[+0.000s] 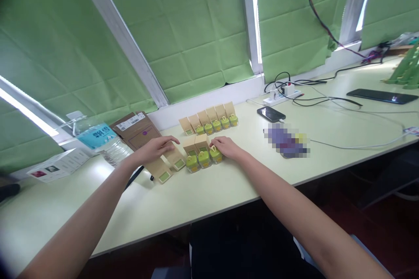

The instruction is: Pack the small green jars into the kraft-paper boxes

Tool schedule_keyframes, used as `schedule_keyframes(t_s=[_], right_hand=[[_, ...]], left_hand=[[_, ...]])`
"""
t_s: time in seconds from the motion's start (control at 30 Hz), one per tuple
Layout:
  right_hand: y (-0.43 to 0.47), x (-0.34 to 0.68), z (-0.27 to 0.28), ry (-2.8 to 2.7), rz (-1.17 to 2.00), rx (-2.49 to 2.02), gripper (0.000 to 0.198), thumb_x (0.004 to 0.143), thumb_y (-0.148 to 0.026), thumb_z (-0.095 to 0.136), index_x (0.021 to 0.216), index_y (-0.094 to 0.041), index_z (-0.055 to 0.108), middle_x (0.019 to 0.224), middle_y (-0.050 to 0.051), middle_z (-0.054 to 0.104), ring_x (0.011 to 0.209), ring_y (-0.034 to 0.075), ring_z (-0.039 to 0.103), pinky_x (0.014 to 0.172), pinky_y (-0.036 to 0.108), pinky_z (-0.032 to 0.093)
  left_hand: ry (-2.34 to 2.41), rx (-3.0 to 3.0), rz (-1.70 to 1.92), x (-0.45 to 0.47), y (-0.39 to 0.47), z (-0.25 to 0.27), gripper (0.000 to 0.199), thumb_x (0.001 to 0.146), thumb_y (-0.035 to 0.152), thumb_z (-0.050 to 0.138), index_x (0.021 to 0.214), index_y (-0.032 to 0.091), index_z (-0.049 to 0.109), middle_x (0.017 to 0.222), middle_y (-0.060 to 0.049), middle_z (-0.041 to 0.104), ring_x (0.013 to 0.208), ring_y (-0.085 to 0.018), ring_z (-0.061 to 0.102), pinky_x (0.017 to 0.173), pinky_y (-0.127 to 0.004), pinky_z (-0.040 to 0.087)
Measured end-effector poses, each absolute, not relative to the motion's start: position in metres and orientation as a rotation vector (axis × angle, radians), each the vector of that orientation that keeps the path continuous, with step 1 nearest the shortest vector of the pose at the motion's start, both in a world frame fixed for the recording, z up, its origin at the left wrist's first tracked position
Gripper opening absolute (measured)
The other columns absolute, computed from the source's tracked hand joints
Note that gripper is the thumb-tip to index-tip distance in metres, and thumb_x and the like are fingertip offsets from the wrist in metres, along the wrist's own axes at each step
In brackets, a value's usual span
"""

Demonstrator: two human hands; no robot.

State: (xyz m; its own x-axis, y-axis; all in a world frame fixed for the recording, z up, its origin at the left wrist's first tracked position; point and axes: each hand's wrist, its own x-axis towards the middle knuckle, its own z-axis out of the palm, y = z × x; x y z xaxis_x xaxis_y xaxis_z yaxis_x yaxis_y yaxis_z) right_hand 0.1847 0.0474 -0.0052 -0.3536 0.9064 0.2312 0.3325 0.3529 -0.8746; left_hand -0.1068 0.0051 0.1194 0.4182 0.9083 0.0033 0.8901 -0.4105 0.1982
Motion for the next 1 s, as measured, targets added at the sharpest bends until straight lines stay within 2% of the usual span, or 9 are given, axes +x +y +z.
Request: schedule_keyframes(t_s=[0.1, 0.23, 0.33, 0.43, 0.6, 0.73, 0.9, 1.0], right_hand=[[0.046, 0.191, -0.002, -1.950, 0.911, -1.038, 0.041, 0.095, -0.044, 0.042, 0.086, -0.019, 0.073, 0.095, 0.005, 0.072, 0.088, 0.020, 0.060, 0.078, 0.030, 0.042], [0.043, 0.205, 0.005, -2.060, 0.918, -0.962, 0.050, 0.094, -0.058, 0.043, 0.084, -0.018, 0.071, 0.082, 0.004, 0.067, 0.073, 0.018, 0.055, 0.069, 0.029, 0.041], [0.043, 0.213, 0.006, -2.105, 1.000, -0.936, 0.047, 0.081, -0.061, 0.063, 0.098, -0.019, 0.072, 0.087, 0.004, 0.066, 0.075, 0.017, 0.054, 0.069, 0.029, 0.042], [0.044, 0.216, 0.003, -2.183, 1.035, -0.918, 0.058, 0.063, -0.055, 0.081, 0.107, -0.019, 0.071, 0.081, 0.001, 0.062, 0.072, 0.016, 0.052, 0.068, 0.028, 0.042], [0.044, 0.216, 0.001, -2.145, 1.043, -0.920, 0.050, 0.050, -0.048, 0.087, 0.086, -0.019, 0.071, 0.070, -0.001, 0.059, 0.064, 0.015, 0.050, 0.062, 0.028, 0.041], [0.046, 0.217, 0.004, -2.085, 0.968, -0.945, 0.044, 0.055, -0.053, 0.083, 0.077, -0.018, 0.067, 0.068, -0.001, 0.058, 0.064, 0.015, 0.050, 0.061, 0.027, 0.040], [0.049, 0.219, 0.008, -1.810, 0.759, -0.983, 0.047, 0.070, -0.062, 0.071, 0.086, -0.018, 0.063, 0.078, 0.001, 0.059, 0.069, 0.016, 0.051, 0.063, 0.027, 0.039], [0.050, 0.217, 0.008, -1.651, 0.652, -1.028, 0.047, 0.076, -0.065, 0.064, 0.086, -0.019, 0.059, 0.074, 0.000, 0.055, 0.066, 0.014, 0.046, 0.061, 0.027, 0.037]], left_hand=[[1.578, 2.546, 0.142, -0.098, -0.006, 0.122, 0.040, 0.089, 0.051, 0.051, 0.121, 0.028, 0.062, 0.111, -0.005, 0.067, 0.097, -0.024, 0.061, 0.085, -0.033, 0.045], [1.646, 2.590, 0.164, -0.097, -0.010, 0.127, 0.052, 0.088, 0.055, 0.052, 0.133, 0.029, 0.054, 0.112, -0.008, 0.065, 0.101, -0.025, 0.061, 0.088, -0.034, 0.045], [1.773, 2.529, 0.114, -0.102, -0.011, 0.128, 0.060, 0.086, 0.061, 0.051, 0.136, 0.029, 0.051, 0.114, -0.010, 0.065, 0.103, -0.027, 0.061, 0.088, -0.035, 0.046], [1.810, 2.401, -0.060, -0.106, -0.008, 0.124, 0.068, 0.078, 0.062, 0.060, 0.138, 0.031, 0.049, 0.115, -0.009, 0.067, 0.101, -0.028, 0.063, 0.082, -0.033, 0.047], [1.776, 2.378, -0.124, -0.105, 0.001, 0.122, 0.049, 0.076, 0.053, 0.062, 0.120, 0.029, 0.060, 0.112, -0.006, 0.069, 0.098, -0.028, 0.064, 0.076, -0.032, 0.047], [1.833, 2.461, 0.032, -0.101, -0.005, 0.144, 0.051, 0.078, 0.052, 0.060, 0.122, 0.027, 0.058, 0.116, -0.007, 0.069, 0.103, -0.029, 0.063, 0.083, -0.034, 0.046], [1.964, 2.520, 0.454, -0.080, -0.040, 0.178, 0.058, 0.082, 0.057, 0.060, 0.132, 0.028, 0.051, 0.120, -0.005, 0.066, 0.106, -0.029, 0.062, 0.086, -0.035, 0.046], [1.729, 2.502, 0.705, -0.051, -0.054, 0.172, 0.065, 0.079, 0.054, 0.067, 0.137, 0.030, 0.047, 0.125, -0.003, 0.063, 0.109, -0.028, 0.061, 0.089, -0.035, 0.048]])
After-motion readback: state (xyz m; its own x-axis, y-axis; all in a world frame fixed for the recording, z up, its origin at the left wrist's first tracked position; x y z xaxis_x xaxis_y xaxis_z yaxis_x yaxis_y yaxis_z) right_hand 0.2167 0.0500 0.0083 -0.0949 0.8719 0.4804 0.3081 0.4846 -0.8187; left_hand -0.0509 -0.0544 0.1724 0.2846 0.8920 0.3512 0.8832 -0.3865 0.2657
